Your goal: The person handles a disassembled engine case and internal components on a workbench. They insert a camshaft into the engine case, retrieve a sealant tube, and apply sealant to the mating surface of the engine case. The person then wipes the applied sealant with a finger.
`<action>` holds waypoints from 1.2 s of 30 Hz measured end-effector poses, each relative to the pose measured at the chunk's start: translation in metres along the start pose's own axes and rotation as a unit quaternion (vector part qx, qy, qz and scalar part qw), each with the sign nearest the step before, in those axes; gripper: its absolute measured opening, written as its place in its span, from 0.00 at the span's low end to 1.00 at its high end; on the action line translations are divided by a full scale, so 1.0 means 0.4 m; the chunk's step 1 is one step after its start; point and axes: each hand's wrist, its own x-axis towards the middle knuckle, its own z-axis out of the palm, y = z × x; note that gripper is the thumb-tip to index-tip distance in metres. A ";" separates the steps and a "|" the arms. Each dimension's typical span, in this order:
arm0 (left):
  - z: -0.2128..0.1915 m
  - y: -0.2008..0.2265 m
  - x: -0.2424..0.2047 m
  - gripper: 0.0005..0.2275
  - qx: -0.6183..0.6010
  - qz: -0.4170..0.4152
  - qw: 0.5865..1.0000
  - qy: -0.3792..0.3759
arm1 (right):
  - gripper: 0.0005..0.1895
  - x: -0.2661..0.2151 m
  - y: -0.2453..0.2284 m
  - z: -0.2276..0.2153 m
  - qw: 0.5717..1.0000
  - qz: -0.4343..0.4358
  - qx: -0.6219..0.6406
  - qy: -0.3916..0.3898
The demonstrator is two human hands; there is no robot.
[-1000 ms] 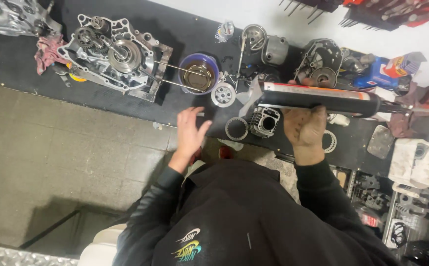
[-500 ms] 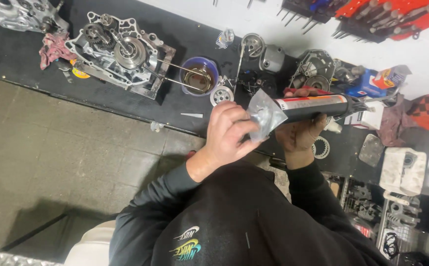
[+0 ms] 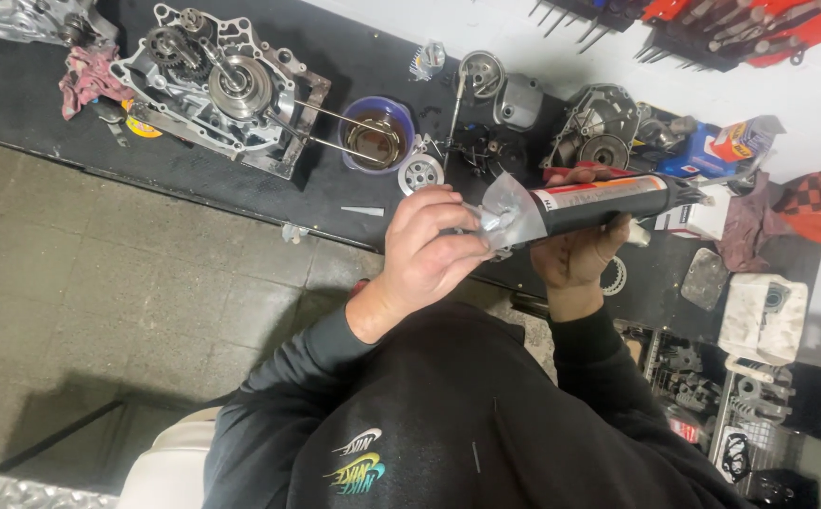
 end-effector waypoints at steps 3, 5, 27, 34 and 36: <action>0.007 0.003 -0.004 0.10 -0.054 -0.086 0.995 0.014 | 0.28 0.003 0.002 0.015 1.000 0.017 0.015 -0.014; 0.015 -0.004 -0.012 0.08 -0.099 -0.154 0.982 0.034 | 0.28 0.002 0.005 0.010 0.997 0.048 0.053 -0.022; 0.013 -0.158 -0.086 0.03 -0.512 -0.402 0.735 0.192 | 0.27 0.012 -0.017 -0.020 0.991 0.109 0.055 0.058; 0.074 -0.411 -0.576 0.06 -0.309 -0.665 0.659 0.168 | 0.27 -0.009 -0.007 -0.072 0.986 0.124 0.064 0.088; 0.107 -0.486 -0.719 0.06 -0.281 -0.689 0.649 0.157 | 0.29 -0.012 -0.005 -0.072 0.986 0.141 0.035 0.081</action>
